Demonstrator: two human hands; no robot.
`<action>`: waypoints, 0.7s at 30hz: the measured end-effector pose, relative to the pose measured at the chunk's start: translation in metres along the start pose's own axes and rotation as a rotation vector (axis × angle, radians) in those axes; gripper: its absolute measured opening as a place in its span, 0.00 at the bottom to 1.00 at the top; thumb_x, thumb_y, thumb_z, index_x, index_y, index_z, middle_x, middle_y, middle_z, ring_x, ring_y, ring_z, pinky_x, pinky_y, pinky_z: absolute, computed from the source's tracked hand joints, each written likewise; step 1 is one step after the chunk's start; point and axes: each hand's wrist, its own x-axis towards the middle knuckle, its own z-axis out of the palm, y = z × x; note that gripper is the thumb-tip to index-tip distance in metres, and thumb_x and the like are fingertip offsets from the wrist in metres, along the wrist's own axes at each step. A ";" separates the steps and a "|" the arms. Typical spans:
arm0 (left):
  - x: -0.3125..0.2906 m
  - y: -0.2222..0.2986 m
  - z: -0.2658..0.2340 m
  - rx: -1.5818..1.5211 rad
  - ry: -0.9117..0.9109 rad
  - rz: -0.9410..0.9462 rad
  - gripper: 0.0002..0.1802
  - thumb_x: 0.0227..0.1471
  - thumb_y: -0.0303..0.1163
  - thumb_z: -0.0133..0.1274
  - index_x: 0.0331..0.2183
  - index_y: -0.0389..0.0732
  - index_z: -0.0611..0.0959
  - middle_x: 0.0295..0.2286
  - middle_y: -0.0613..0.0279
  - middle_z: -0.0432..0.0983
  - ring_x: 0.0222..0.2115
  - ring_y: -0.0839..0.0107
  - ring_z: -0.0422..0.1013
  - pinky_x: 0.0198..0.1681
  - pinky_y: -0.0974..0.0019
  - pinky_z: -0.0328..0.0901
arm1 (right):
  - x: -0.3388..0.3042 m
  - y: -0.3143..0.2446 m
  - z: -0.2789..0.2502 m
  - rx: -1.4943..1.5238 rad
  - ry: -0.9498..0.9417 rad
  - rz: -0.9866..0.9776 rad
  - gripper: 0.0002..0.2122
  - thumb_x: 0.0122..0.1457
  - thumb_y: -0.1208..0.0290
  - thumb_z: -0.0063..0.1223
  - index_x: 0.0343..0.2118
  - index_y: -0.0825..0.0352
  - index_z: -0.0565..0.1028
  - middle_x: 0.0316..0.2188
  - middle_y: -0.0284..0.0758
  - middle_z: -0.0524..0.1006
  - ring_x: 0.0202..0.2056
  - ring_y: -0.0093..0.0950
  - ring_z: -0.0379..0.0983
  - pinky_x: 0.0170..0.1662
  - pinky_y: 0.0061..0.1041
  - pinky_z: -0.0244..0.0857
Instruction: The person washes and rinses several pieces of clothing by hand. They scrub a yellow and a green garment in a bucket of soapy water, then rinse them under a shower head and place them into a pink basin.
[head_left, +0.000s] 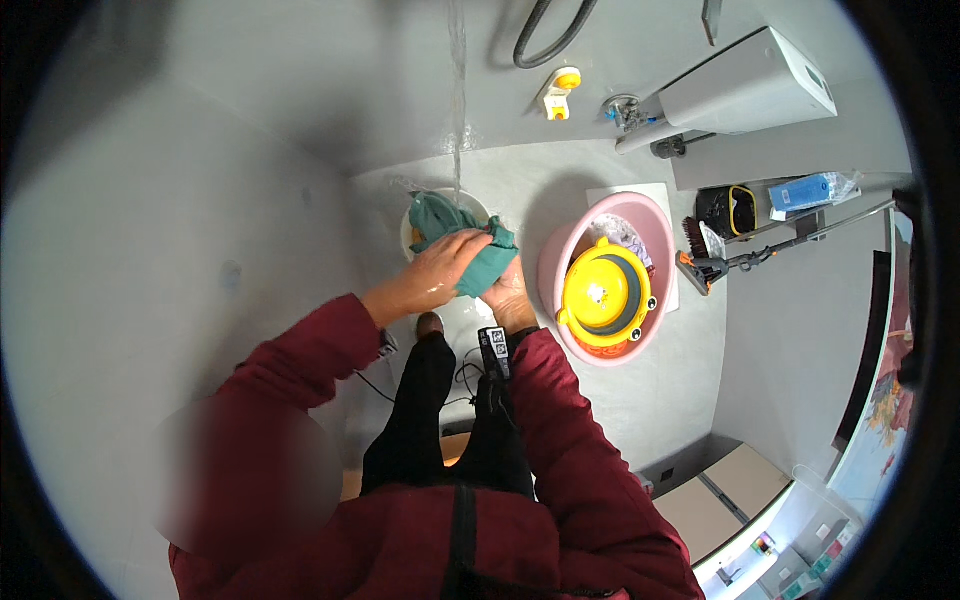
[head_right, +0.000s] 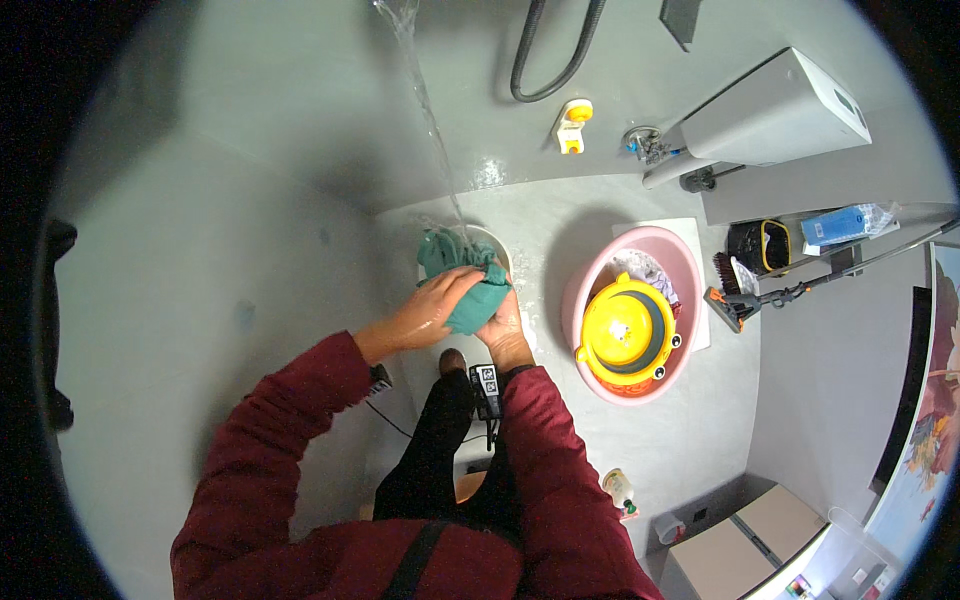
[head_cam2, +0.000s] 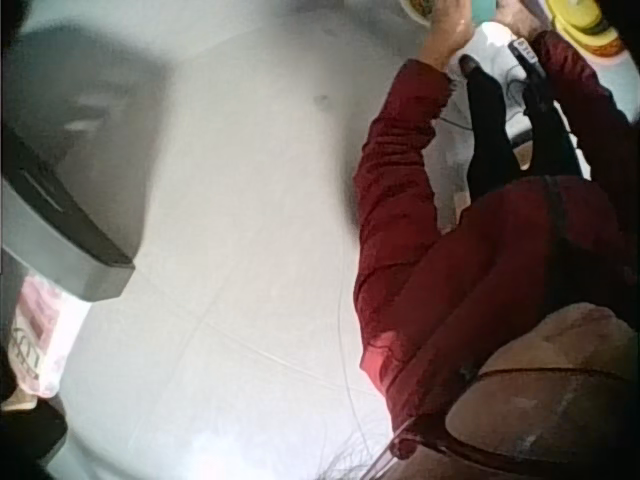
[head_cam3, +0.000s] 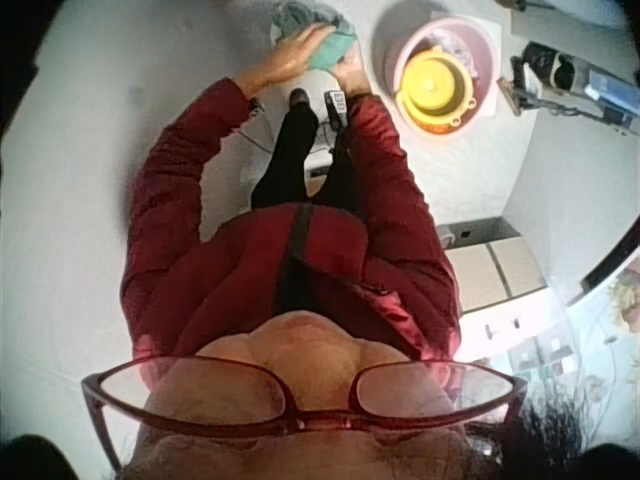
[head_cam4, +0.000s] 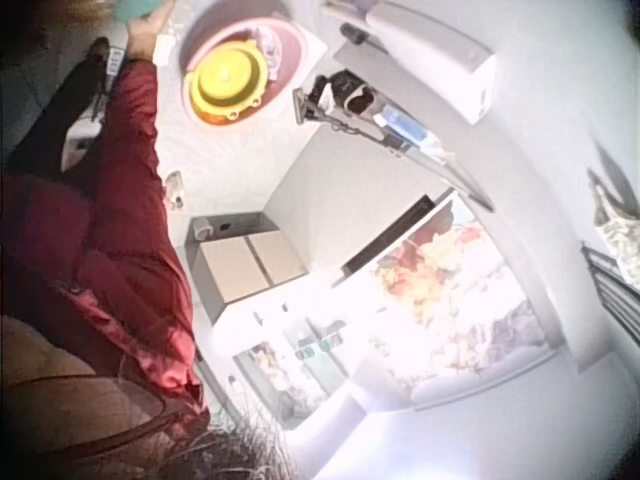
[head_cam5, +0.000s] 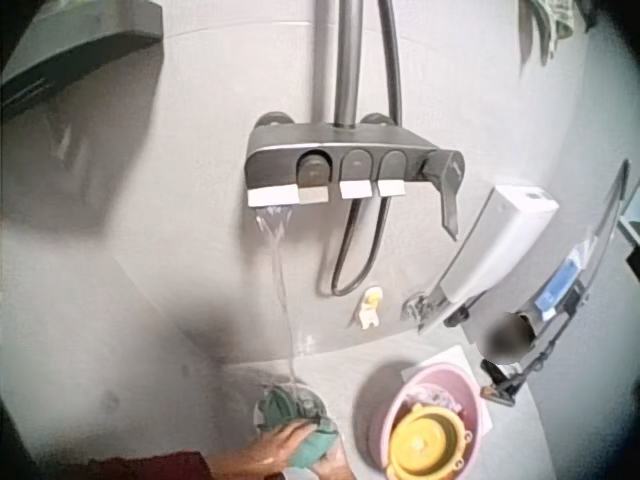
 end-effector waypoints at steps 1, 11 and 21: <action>-0.006 -0.005 -0.010 -0.105 -0.069 0.015 0.37 0.35 0.24 0.54 0.51 0.41 0.62 0.49 0.52 0.59 0.51 0.55 0.56 0.53 0.56 0.54 | 0.000 0.004 -0.005 -0.003 -0.032 -0.003 0.23 0.55 0.50 0.40 0.44 0.66 0.68 0.43 0.40 0.70 0.44 0.37 0.67 0.50 0.37 0.60; -0.017 -0.036 0.012 -1.689 0.154 -0.644 0.48 0.39 0.70 0.38 0.53 0.43 0.60 0.51 0.57 0.59 0.50 0.63 0.59 0.53 0.58 0.53 | -0.038 0.010 -0.010 0.241 -0.368 -0.014 0.19 0.55 0.60 0.36 0.46 0.67 0.67 0.48 0.42 0.67 0.49 0.37 0.62 0.55 0.36 0.53; 0.023 -0.057 0.017 -1.652 0.242 -0.724 0.29 0.44 0.52 0.54 0.40 0.39 0.73 0.33 0.61 0.73 0.33 0.67 0.71 0.40 0.63 0.67 | -0.045 -0.033 0.012 -0.791 0.028 0.422 0.18 0.48 0.71 0.50 0.41 0.75 0.67 0.34 0.39 0.74 0.35 0.29 0.71 0.40 0.28 0.66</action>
